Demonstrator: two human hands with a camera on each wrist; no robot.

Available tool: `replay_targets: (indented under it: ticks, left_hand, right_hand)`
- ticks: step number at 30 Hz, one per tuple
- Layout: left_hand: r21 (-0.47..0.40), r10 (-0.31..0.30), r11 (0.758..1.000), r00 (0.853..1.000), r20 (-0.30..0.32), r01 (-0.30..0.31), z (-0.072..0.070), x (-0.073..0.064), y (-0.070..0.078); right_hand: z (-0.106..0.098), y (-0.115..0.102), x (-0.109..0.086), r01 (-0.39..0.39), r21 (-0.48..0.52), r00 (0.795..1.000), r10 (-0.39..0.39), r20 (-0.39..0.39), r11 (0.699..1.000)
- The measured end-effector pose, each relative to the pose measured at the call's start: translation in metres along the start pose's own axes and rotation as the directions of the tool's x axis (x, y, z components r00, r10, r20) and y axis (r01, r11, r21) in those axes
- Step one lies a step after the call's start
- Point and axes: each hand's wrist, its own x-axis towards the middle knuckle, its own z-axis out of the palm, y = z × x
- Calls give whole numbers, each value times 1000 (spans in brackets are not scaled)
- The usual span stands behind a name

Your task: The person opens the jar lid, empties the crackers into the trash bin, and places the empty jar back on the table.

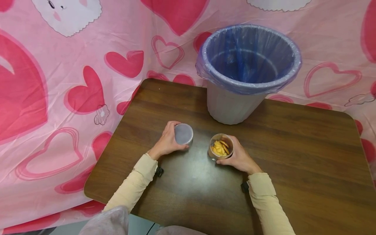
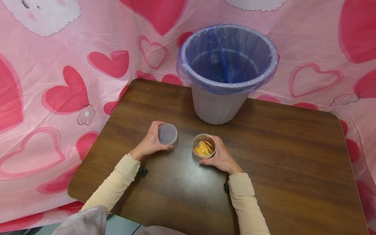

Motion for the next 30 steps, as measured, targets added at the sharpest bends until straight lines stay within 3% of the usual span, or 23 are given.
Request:
replay_targets:
  ticks: [13,30]
  left_hand:
    - [80,-60,995,998,36,57,-5,3,-7]
    - [146,-164,979,979,124,145,-4,7,-11]
  right_hand:
    - [0,0,-1,4,27,1000,-4,3,1000]
    - [0,2,-1,5,45,1000,-5,8,999]
